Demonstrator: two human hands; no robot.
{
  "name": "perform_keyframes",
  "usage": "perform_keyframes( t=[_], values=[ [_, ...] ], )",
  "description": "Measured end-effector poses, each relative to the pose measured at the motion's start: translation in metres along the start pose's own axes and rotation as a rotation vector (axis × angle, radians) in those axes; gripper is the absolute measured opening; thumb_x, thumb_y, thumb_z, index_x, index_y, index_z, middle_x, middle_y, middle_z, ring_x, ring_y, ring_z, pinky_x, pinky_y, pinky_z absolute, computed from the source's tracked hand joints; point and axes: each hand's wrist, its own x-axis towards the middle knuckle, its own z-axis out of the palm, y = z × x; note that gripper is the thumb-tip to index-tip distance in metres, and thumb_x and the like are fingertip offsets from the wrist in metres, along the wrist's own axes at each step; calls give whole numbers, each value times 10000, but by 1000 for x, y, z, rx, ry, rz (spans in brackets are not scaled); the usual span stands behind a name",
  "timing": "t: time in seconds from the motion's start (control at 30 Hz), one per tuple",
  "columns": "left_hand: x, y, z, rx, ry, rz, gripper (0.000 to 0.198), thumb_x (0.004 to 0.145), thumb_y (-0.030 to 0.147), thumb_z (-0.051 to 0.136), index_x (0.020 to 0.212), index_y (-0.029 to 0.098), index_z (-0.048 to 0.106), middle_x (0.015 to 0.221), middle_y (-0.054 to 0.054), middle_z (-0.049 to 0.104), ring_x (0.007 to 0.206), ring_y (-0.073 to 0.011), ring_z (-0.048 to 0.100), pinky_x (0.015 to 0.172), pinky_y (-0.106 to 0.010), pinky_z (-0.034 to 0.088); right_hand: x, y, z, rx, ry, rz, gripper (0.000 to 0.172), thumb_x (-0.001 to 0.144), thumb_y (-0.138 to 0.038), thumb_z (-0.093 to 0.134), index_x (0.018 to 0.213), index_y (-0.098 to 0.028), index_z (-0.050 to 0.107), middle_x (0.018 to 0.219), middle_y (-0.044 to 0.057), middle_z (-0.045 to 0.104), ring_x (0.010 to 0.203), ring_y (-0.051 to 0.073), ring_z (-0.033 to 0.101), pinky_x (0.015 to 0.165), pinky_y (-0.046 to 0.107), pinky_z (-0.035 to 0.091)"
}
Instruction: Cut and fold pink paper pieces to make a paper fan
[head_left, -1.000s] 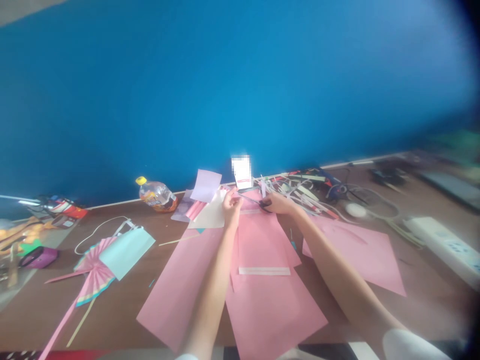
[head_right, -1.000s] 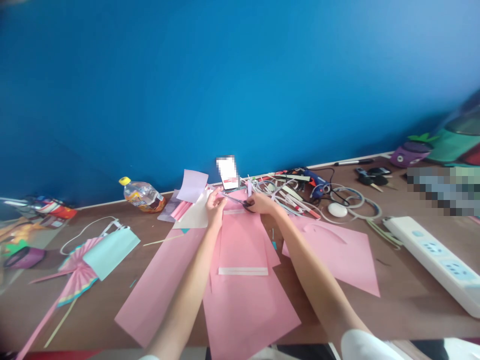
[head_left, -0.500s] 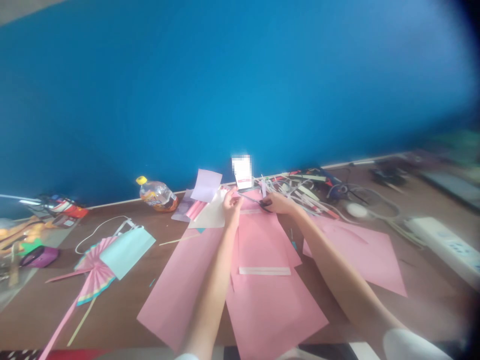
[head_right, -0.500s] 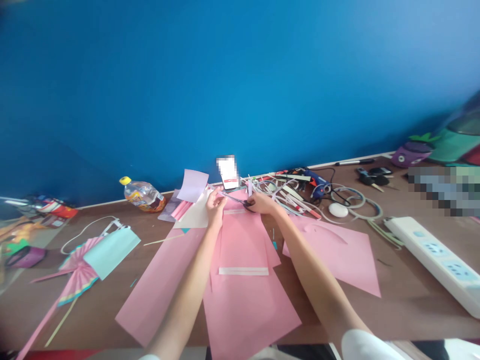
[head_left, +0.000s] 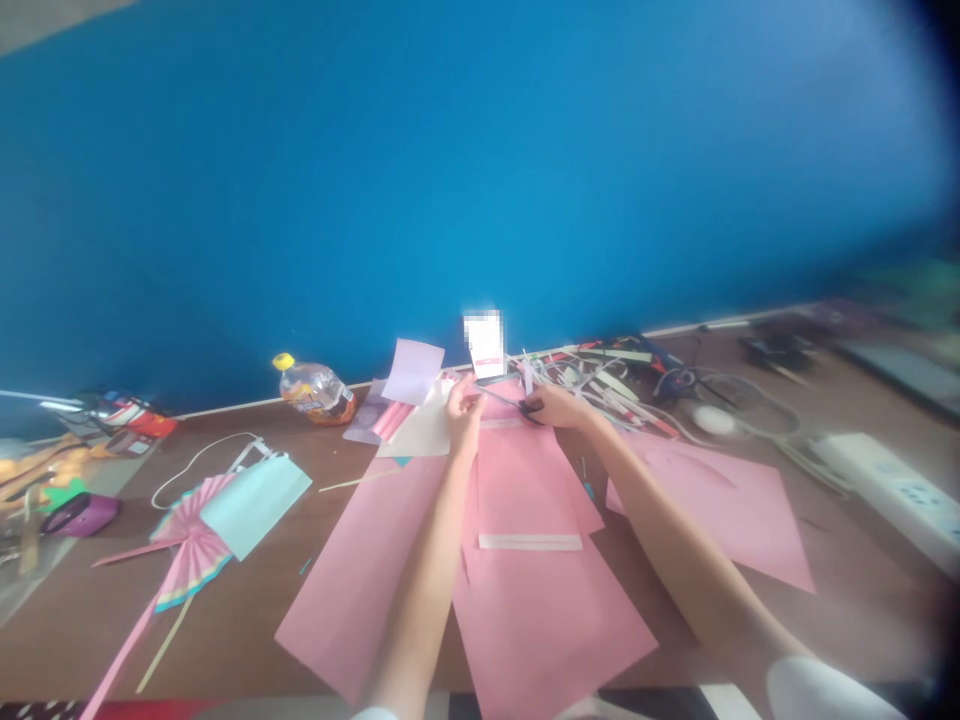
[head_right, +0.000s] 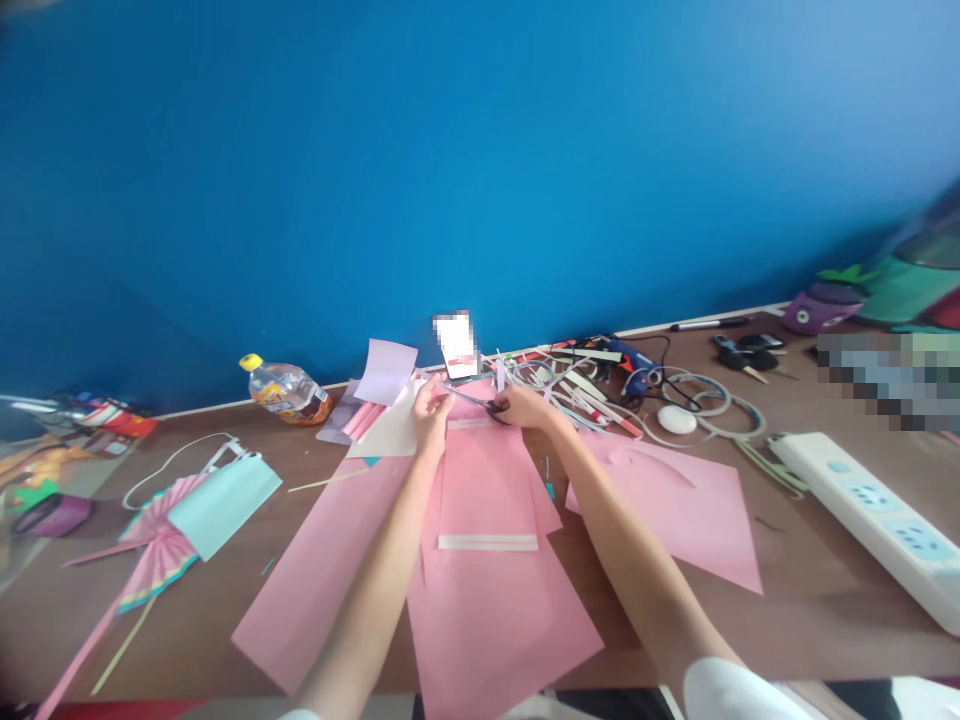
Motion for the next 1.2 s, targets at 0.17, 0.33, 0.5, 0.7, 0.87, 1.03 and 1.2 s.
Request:
perform_keyframes(
  t=[0.17,0.33,0.5,0.7,0.87,1.03,1.2],
  values=[
    [-3,3,1,51,13,-3,529,702,268,701,1220,249,593,1273,-71,595,788,-103,588,749,-257,491,2,1,2,-25,20,-2,319,741,-372,518,528,-184,371,505,-38,342,513,91,273,517,283,189],
    [-4,7,3,86,16,-14,532,710,254,690,1232,253,589,1279,-73,591,780,-108,596,742,-261,497,2,-1,2,-28,19,9,298,737,-364,519,534,-183,398,509,-37,361,516,92,290,521,282,196],
    [-4,8,4,93,30,-34,524,707,248,695,1220,246,591,1265,-75,600,801,-116,603,755,-265,498,3,-1,4,-36,39,1,323,739,-386,525,525,-183,394,504,-36,355,513,92,277,513,282,190],
    [-3,5,2,55,13,-25,542,709,241,702,1235,256,572,1296,-66,585,806,-107,597,779,-265,492,2,-1,3,-13,27,10,326,745,-390,520,532,-182,388,513,-37,348,514,91,288,515,279,194],
    [-2,6,1,2,13,-7,491,729,243,688,1209,237,579,1268,-76,604,959,-141,603,857,-286,484,-1,-4,-2,6,11,15,312,731,-378,520,536,-180,378,514,-38,340,514,90,281,512,275,188],
    [-2,7,0,16,73,-2,359,769,308,658,1111,201,629,1230,-96,625,1112,-194,571,967,-366,449,-2,-4,-4,-16,2,22,305,730,-366,517,531,-185,371,510,-37,345,518,95,290,521,278,197],
    [-2,8,0,20,116,-10,372,740,301,694,1088,179,649,1197,-114,641,1099,-213,583,1003,-395,427,-3,-5,-7,-40,-15,35,269,717,-319,522,536,-187,373,515,-32,378,528,99,319,532,278,212]
  ],
)
